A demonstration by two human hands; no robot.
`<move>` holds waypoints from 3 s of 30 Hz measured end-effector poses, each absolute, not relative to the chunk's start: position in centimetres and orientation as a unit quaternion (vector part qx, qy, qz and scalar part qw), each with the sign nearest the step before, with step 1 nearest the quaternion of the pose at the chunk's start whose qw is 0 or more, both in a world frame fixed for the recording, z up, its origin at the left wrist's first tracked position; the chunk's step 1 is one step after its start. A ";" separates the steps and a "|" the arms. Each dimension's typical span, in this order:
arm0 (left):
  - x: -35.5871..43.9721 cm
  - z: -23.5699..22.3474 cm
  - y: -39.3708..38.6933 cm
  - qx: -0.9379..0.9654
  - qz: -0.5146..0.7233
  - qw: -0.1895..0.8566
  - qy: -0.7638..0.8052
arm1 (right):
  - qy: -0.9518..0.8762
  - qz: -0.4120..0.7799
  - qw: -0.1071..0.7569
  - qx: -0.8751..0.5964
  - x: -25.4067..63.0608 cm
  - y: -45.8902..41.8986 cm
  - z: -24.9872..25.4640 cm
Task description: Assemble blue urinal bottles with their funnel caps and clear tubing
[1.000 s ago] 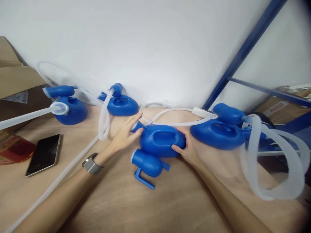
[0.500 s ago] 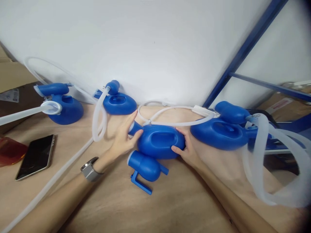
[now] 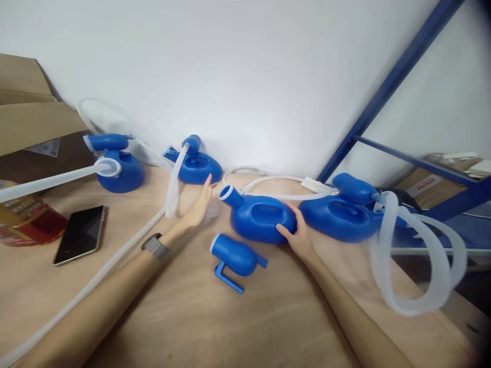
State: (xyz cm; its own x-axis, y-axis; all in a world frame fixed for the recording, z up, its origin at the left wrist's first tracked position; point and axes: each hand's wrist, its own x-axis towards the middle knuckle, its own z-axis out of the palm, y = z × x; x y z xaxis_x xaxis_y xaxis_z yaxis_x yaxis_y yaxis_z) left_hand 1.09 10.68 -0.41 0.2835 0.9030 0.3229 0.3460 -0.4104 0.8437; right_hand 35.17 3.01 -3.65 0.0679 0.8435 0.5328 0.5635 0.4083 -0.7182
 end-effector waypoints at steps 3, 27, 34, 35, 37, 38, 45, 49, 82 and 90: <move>-0.1 -2.1 11.7 0.752 0.353 0.267 0.489 | -0.676 -0.024 0.542 -0.498 34.7 1.5 -2.4; 0.6 -1.5 -2.4 0.717 0.421 0.336 0.442 | -0.826 0.123 0.420 -0.355 22.9 -4.1 -2.0; 1.1 -2.9 -2.6 0.593 0.432 0.525 0.432 | -0.796 0.132 0.465 -0.365 22.6 -4.5 -2.0; 1.2 -3.0 -2.8 0.574 0.427 0.558 0.419 | -0.796 0.129 0.467 -0.363 22.7 -4.5 -2.0; 1.3 -3.0 -3.2 0.546 0.412 0.613 0.396 | -0.797 0.125 0.476 -0.350 22.8 -4.5 -2.1; 1.3 -3.0 -3.4 0.538 0.401 0.632 0.387 | -0.797 0.125 0.482 -0.342 22.9 -4.5 -2.1; -0.3 -2.1 -3.7 0.587 0.305 0.657 0.363 | -0.803 0.182 0.488 -0.289 23.4 -4.7 -2.0; -0.6 -1.1 -3.6 0.645 0.292 0.589 0.389 | -0.799 0.221 0.490 -0.270 23.7 -4.7 -1.9; -1.8 -0.1 -3.3 0.829 0.360 0.247 0.349 | -0.715 0.297 0.501 -0.386 24.9 -3.7 -1.6; -0.7 -1.0 -3.9 0.839 0.362 0.172 0.367 | -0.775 0.281 0.405 -0.394 24.0 -5.8 -0.3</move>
State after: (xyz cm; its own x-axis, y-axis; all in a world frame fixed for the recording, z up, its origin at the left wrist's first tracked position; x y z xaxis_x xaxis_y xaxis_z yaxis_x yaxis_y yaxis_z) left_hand -0.66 -3.92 -0.99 0.4686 0.7405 0.4818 0.4906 -0.6717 0.5551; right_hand 23.96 -5.84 -0.29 -0.3604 0.8397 0.4062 0.3835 0.5304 -0.7561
